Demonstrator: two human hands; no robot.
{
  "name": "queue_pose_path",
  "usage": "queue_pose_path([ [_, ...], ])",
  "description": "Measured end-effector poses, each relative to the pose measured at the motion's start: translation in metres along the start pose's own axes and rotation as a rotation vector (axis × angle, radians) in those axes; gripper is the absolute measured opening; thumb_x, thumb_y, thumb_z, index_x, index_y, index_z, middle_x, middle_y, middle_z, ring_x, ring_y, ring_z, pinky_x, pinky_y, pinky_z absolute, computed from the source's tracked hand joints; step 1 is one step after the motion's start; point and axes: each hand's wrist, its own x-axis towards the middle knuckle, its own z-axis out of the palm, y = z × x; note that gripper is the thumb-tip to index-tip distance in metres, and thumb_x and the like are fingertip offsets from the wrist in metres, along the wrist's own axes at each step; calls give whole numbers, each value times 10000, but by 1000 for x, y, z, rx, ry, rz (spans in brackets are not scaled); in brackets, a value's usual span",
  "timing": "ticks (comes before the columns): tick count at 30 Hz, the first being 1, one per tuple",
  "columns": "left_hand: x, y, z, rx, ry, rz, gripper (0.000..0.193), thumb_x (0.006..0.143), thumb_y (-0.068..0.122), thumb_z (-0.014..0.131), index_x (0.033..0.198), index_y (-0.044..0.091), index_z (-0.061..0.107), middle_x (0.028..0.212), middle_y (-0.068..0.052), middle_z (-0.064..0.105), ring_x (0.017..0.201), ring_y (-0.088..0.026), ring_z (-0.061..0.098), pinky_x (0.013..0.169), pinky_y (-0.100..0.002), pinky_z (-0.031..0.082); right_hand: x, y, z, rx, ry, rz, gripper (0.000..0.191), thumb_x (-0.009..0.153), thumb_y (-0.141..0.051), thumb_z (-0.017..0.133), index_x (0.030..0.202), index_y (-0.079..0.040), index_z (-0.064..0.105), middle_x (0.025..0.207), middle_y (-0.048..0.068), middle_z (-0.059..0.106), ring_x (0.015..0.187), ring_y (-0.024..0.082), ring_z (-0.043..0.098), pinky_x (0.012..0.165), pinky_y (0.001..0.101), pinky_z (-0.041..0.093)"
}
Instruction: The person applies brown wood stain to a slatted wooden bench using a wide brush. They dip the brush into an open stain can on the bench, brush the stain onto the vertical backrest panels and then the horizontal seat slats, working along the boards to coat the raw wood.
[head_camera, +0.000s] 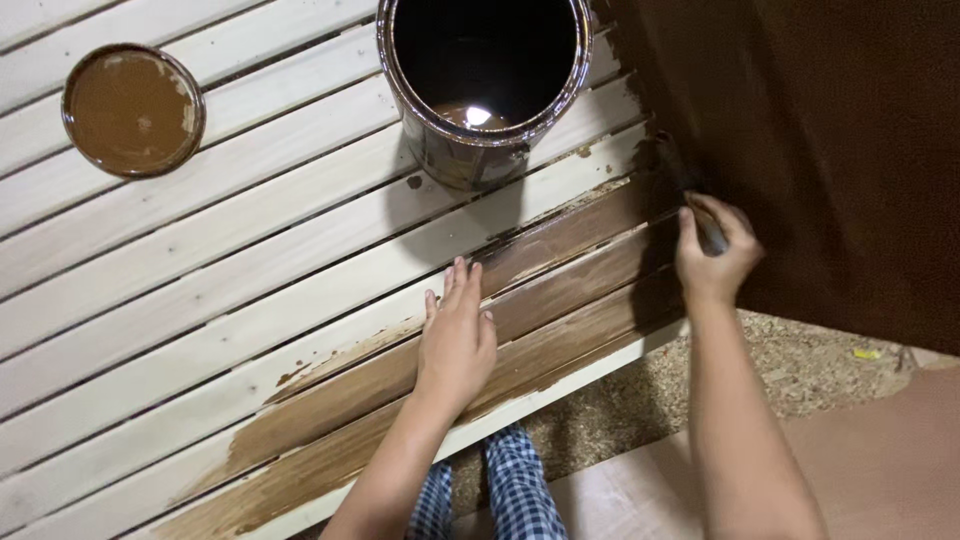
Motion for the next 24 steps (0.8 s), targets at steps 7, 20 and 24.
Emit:
queue_pose_path([
  [7, -7, 1, -3, 24, -66, 28, 636, 943, 99, 472, 1544, -35, 314, 1647, -246, 229, 1546, -353, 196, 1229, -549, 94, -29, -26, -7, -178, -307, -181, 253, 847, -44, 794, 1084, -131, 773, 1092, 87, 759, 956, 221, 732, 856, 344, 623],
  [20, -18, -13, -13, 0, -83, 58, 623, 939, 99, 486, 1530, -37, 346, 1624, -275, 270, 1535, -373, 229, 1245, -547, 111, 24, -23, 105, -869, -103, -335, 146, 843, -52, 844, 934, -133, 764, 978, 152, 709, 848, 292, 720, 689, 369, 614],
  [24, -18, -28, -32, -26, -43, 38, 634, 914, 79, 486, 1526, -29, 360, 1627, -280, 253, 1532, -378, 218, 1213, -558, 105, 33, -44, 55, -678, -427, -142, 224, 910, -18, 745, 1102, -130, 767, 994, 155, 709, 819, 278, 737, 676, 398, 632],
])
